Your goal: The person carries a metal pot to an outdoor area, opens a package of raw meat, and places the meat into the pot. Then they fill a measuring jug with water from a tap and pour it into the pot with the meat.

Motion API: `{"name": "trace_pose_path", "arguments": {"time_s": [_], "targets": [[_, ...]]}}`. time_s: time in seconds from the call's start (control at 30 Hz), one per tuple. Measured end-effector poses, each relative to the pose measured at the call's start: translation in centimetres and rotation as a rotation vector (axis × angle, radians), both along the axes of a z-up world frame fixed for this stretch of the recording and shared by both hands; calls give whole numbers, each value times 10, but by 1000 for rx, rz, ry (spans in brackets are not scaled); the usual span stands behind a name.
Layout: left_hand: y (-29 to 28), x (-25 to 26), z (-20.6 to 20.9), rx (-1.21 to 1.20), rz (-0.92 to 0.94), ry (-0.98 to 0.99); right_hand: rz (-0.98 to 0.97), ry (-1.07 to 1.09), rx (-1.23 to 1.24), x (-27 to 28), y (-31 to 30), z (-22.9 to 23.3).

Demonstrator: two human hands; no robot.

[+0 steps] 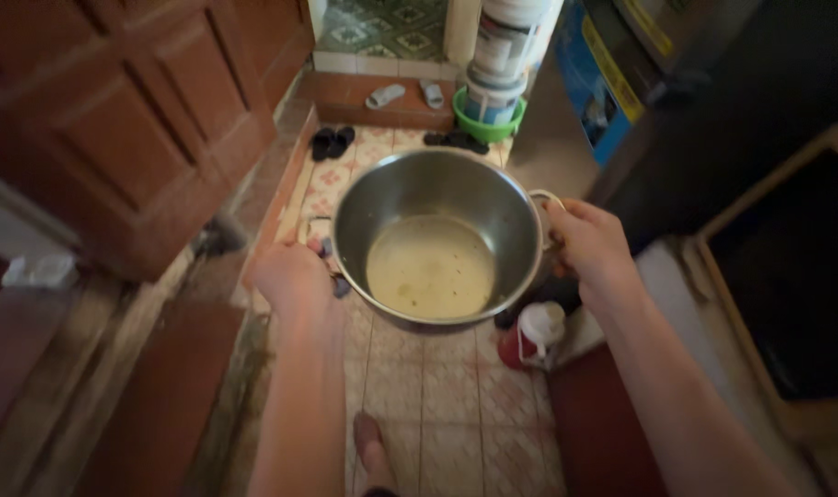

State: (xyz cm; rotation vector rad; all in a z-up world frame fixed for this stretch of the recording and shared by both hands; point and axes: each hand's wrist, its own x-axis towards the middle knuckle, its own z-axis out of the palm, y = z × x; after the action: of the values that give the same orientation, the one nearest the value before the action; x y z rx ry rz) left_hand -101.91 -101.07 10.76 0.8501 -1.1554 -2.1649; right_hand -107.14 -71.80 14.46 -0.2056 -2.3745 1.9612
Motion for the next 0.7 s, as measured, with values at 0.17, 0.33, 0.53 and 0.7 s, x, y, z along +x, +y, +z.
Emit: {"name": "trace_pose_path", "arguments": {"time_s": [0.17, 0.33, 0.53, 0.7], "targets": [[-56, -90, 13, -60, -66, -83, -127, -65, -18, -77, -62, 11], [-106, -172, 19, -96, -132, -3, -226, -83, -50, -138, -112, 22], [-135, -253, 25, -72, -196, 34, -268, -44, -75, -199, -136, 32], [-144, -317, 18, -66, -188, 133, -253, -2, -129, -251, -140, 27]]}}
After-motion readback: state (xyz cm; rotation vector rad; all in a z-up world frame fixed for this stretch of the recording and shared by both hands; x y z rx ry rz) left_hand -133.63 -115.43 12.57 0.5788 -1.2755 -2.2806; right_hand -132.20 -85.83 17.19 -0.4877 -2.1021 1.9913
